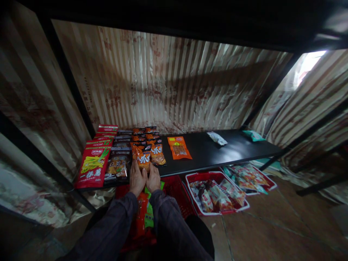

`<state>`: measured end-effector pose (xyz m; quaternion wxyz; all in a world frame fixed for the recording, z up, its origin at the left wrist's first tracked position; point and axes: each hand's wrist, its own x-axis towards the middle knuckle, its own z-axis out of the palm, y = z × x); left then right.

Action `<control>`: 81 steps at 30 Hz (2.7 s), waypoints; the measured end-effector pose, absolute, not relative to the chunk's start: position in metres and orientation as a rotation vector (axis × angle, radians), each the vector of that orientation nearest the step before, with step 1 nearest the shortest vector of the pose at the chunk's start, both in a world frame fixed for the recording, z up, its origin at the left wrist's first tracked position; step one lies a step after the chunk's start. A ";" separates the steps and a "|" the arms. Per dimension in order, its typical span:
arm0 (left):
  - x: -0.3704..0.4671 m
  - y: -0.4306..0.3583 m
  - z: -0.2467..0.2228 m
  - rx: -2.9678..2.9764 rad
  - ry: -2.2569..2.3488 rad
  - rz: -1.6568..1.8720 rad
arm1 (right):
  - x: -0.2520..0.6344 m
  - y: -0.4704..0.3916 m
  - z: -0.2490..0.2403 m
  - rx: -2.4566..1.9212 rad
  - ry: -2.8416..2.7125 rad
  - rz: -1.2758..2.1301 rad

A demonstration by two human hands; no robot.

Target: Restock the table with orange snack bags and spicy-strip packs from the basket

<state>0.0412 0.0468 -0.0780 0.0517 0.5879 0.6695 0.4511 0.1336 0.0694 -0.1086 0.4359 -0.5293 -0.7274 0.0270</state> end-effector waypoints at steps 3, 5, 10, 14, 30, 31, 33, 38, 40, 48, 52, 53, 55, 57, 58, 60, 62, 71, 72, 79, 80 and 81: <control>0.040 0.046 -0.076 1.782 2.034 1.404 | 0.134 0.070 -0.109 -1.313 -1.816 0.066; 0.040 0.046 -0.074 1.779 2.024 1.448 | 0.134 0.069 -0.107 -1.308 -1.819 0.069; 0.042 0.050 -0.072 1.775 1.991 1.528 | 0.133 0.066 -0.101 -1.287 -1.813 0.110; 0.042 0.056 -0.072 1.783 2.004 1.542 | 0.129 0.064 -0.091 -1.258 -1.771 0.186; 0.036 0.062 -0.076 1.816 1.927 1.569 | 0.123 0.066 -0.089 -1.187 -1.816 0.243; 0.036 0.062 -0.077 1.818 1.930 1.574 | 0.124 0.066 -0.089 -1.178 -1.821 0.240; 0.037 0.061 -0.077 1.813 1.953 1.579 | 0.126 0.066 -0.089 -1.160 -1.832 0.238; 0.039 0.060 -0.077 1.818 2.009 1.569 | 0.137 0.066 -0.089 -1.079 -1.910 0.262; 0.041 0.061 -0.076 1.824 2.035 1.560 | 0.142 0.065 -0.088 -1.048 -1.935 0.294; 0.043 0.062 -0.078 1.794 2.079 1.550 | 0.149 0.069 -0.087 -1.051 -1.885 0.357; 0.044 0.062 -0.078 1.784 2.102 1.560 | 0.147 0.074 -0.080 -1.154 -1.745 0.331; 0.045 0.061 -0.078 1.782 2.109 1.564 | 0.147 0.076 -0.076 -1.161 -1.733 0.335; 0.046 0.061 -0.079 1.790 2.115 1.585 | 0.145 0.082 -0.068 -1.158 -1.728 0.360; 0.047 0.061 -0.079 1.829 2.110 1.614 | 0.144 0.090 -0.060 -1.149 -1.726 0.402; 0.047 0.061 -0.079 1.854 2.107 1.626 | 0.143 0.094 -0.058 -1.145 -1.722 0.422; 0.046 0.062 -0.078 1.898 2.103 1.642 | 0.141 0.101 -0.055 -1.137 -1.709 0.454; 0.044 0.064 -0.078 1.949 2.096 1.648 | 0.138 0.105 -0.055 -1.125 -1.687 0.476; 0.046 0.056 -0.078 1.898 2.135 1.634 | 0.129 0.102 -0.063 -1.092 -1.589 0.564; 0.046 0.054 -0.077 1.906 2.133 1.617 | 0.130 0.102 -0.062 -1.092 -1.593 0.569; 0.045 0.040 -0.074 1.913 2.085 1.592 | 0.134 0.093 -0.059 -1.115 -1.575 0.606; 0.045 0.037 -0.075 1.896 2.081 1.596 | 0.134 0.091 -0.058 -1.118 -1.580 0.611; 0.044 0.035 -0.076 1.888 2.068 1.597 | 0.135 0.089 -0.058 -1.118 -1.583 0.612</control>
